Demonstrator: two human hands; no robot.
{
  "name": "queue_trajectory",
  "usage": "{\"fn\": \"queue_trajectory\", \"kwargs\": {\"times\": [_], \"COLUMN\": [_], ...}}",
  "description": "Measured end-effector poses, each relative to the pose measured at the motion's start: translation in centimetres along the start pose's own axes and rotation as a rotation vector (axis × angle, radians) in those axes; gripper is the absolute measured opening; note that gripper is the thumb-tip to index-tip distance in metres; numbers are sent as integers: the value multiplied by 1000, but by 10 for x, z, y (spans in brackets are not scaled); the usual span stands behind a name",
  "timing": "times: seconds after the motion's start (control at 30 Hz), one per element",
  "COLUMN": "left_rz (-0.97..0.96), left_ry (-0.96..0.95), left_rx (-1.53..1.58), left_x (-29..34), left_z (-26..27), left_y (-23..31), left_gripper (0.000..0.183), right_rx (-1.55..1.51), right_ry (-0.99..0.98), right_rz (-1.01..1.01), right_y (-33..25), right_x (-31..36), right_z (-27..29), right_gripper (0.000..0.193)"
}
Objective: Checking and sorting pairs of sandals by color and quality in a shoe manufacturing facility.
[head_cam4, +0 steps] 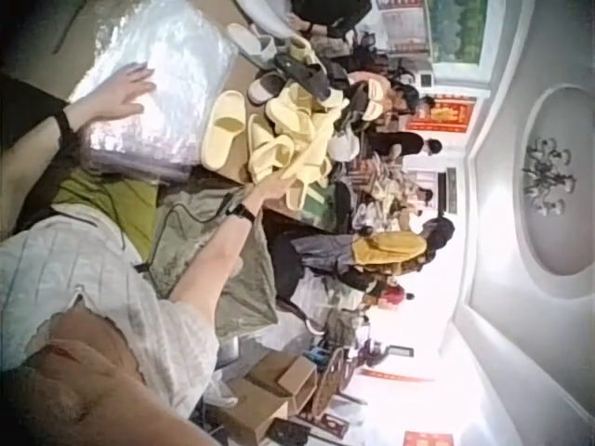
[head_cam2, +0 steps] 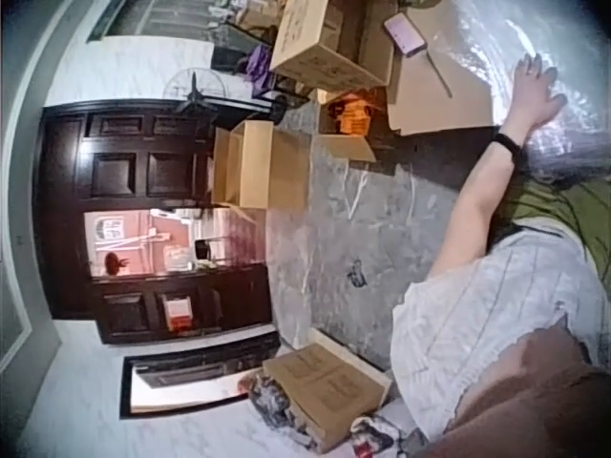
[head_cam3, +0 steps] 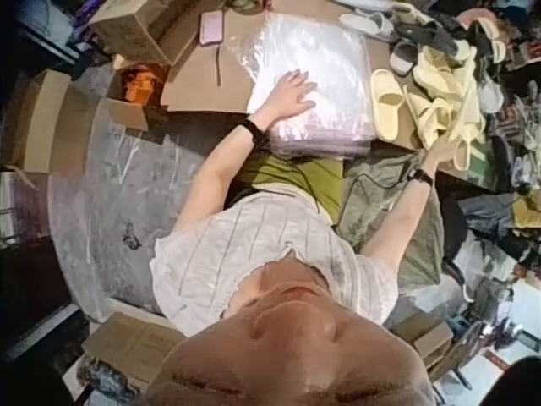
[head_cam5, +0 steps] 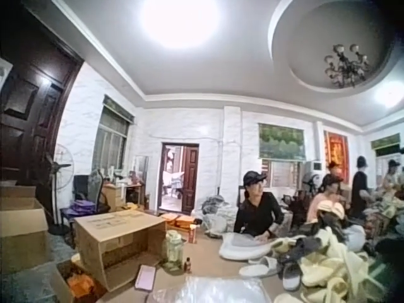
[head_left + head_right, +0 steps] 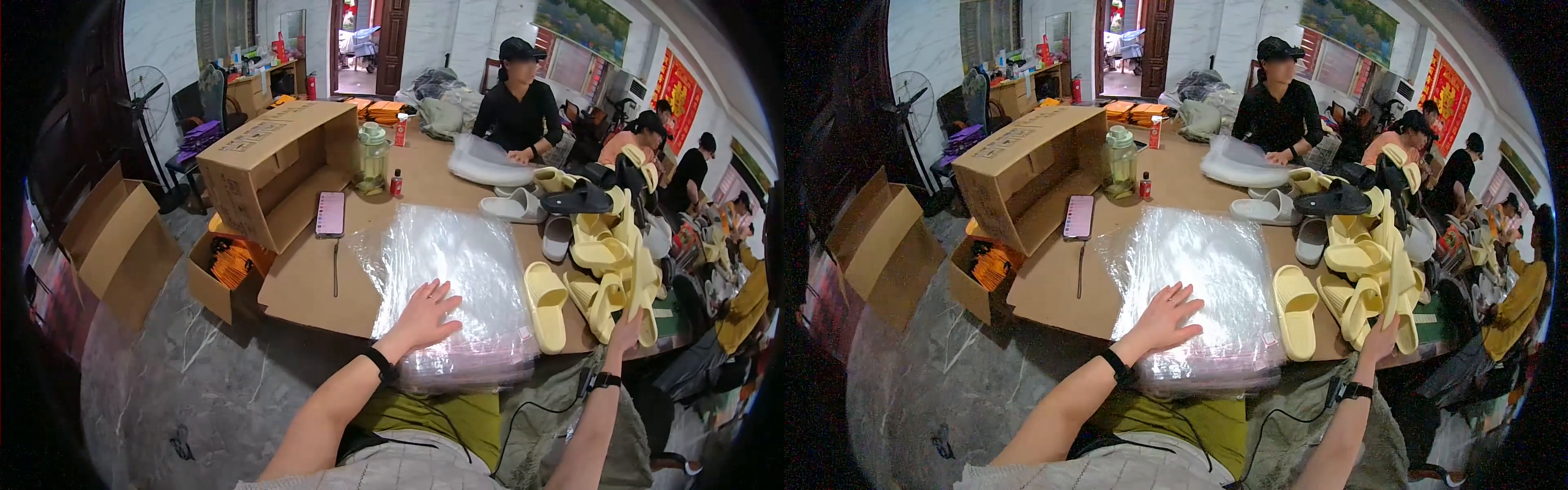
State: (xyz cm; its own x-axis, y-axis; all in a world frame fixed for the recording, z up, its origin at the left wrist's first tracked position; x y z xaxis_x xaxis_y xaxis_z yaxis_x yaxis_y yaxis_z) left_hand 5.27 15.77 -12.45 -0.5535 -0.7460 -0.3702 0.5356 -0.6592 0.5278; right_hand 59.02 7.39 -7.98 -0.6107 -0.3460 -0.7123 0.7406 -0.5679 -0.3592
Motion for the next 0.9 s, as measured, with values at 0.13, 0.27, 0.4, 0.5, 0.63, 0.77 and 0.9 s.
{"fn": "queue_trajectory", "kwargs": {"times": [0.13, 0.27, 0.4, 0.5, 0.63, 0.77, 0.9], "left_rz": [-23, -19, -37, -50, -23, -59, -55], "left_ry": [31, 20, 15, 19, 59, 73, 58], "left_rx": [35, 9, -4, 30, 6, 5, 1], "left_x": [0, 0, -3, -6, -4, -2, -5], "left_z": [0, -1, -1, -2, 1, -3, -1], "left_y": [0, -1, 0, 4, 2, -2, 0], "left_gripper": [61, 63, 62, 62, 59, 58, 59], "right_rx": [-242, -498, -791, -907, -688, -445, -221], "right_ry": [47, 55, -35, -2, -218, -270, -311], "right_rz": [131, 204, 143, 249, 278, 387, 452], "right_y": [-65, -119, -145, -166, -196, -214, -211], "right_x": [-5, 7, 30, 48, 72, 90, 110], "right_z": [31, 64, 78, 96, 97, 91, 53], "right_gripper": [43, 40, 40, 43, 43, 42, 49]}}
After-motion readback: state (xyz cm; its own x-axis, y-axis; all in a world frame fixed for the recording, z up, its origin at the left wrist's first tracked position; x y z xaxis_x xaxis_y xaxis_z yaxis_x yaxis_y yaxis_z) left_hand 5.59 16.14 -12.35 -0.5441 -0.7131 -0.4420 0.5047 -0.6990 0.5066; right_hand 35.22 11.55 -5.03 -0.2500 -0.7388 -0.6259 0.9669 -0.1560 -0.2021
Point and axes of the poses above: each hand's wrist, its own x-axis away from the middle knuckle, its own z-axis out of the back of the hand, y = z × x, the point moved 2 cm from there along -x, towards the middle knuckle, and after that the axes turned 8 degrees about x, right-handed, at the moved point
